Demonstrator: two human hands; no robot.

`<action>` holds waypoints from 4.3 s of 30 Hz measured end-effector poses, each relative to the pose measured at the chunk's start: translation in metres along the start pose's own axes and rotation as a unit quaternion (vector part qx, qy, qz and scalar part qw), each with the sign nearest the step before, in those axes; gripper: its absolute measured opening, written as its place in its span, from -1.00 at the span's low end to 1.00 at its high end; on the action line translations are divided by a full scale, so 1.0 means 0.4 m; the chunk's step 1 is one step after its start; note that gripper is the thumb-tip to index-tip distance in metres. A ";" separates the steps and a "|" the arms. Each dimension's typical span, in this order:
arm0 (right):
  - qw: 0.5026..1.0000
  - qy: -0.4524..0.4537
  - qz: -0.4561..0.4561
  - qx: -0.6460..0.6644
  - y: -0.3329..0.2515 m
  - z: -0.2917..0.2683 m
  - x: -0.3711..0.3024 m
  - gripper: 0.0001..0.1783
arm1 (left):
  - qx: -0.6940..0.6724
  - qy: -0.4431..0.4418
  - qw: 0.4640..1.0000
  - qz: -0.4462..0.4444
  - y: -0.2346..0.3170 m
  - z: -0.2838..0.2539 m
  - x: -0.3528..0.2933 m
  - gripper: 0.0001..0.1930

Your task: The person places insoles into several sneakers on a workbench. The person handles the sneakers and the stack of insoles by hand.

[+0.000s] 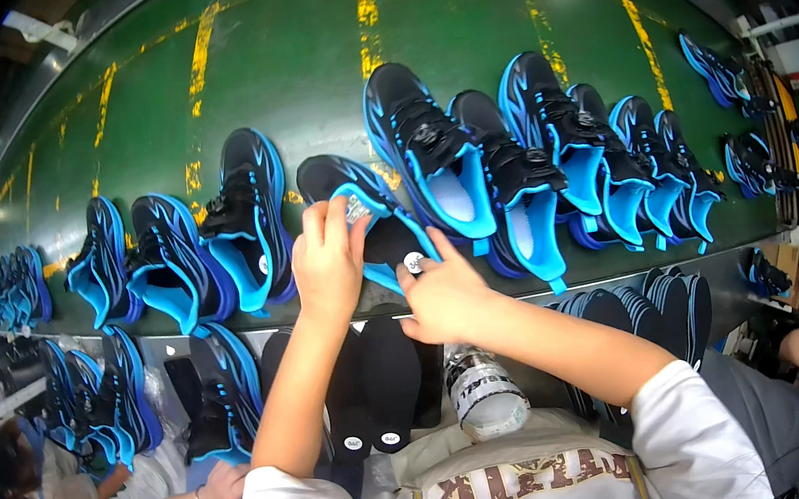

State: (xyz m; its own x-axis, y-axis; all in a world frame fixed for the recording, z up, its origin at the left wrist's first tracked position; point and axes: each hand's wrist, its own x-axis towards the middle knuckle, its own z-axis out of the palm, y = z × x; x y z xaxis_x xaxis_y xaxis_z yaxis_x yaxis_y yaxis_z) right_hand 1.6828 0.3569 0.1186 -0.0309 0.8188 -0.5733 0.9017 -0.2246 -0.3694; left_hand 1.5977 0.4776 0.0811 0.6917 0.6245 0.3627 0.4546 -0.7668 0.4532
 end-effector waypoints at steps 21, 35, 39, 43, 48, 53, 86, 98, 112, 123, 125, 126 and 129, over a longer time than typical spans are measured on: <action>0.908 0.362 0.200 -0.069 0.457 0.066 -0.286 -0.68 | -0.502 -0.122 0.784 -0.345 0.149 -0.109 -0.057 -0.78; 0.843 0.514 0.154 -0.040 0.453 0.128 -0.653 -0.52 | -0.105 -0.220 0.949 0.200 0.464 -0.129 -0.416 -0.63; 0.886 0.423 0.170 0.081 0.245 0.240 -0.748 -0.47 | -0.113 -0.189 0.946 0.237 0.450 -0.118 -0.423 -0.62; 0.884 0.376 0.255 0.109 0.155 0.342 -0.800 -0.35 | -0.071 -0.112 0.951 0.279 0.448 -0.126 -0.402 -0.60; 0.877 0.387 0.268 0.098 0.124 0.384 -0.806 -0.27 | 0.115 -0.125 0.972 0.162 0.447 0.001 -0.140 -0.15; 0.867 0.397 0.283 0.102 0.136 0.397 -0.810 -0.28 | 0.102 -0.267 0.955 0.082 0.383 0.126 -0.008 -0.27; 0.852 0.394 0.278 0.204 0.192 0.400 -0.872 -0.26 | -0.388 -0.188 0.879 -0.202 0.409 0.344 0.177 -0.57; 0.817 0.468 0.277 0.192 0.213 0.429 -0.876 -0.45 | -0.654 -0.371 0.652 -0.096 0.694 -0.109 -0.201 -0.63; 0.642 0.422 0.411 0.491 0.376 0.484 -1.124 -0.54 | -0.514 -0.462 0.537 -0.483 0.895 0.071 -0.510 0.21; 0.423 0.198 0.136 0.873 0.530 0.501 -1.025 -0.39 | -0.520 -0.175 0.622 -0.559 0.981 0.236 -0.600 0.10; 0.445 0.189 0.122 0.867 0.559 0.503 -1.004 -0.42 | -0.522 -0.173 0.618 -0.562 0.986 0.239 -0.589 0.09; 0.454 0.185 0.115 0.864 0.569 0.506 -0.999 -0.44 | -0.540 -0.189 0.604 -0.555 0.993 0.235 -0.582 0.11; 0.474 0.141 0.119 0.861 0.592 0.511 -0.998 -0.45 | -0.540 -0.201 0.630 -0.520 1.034 0.214 -0.563 0.15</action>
State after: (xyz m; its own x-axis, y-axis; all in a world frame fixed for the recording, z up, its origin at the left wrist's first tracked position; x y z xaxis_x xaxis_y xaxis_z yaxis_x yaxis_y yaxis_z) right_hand 1.8206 -0.1312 0.1104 0.2604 0.6456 -0.7179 -0.8311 -0.2286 -0.5070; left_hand 1.6781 0.0072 0.1172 0.5201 0.4506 -0.7256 0.2830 0.7106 0.6442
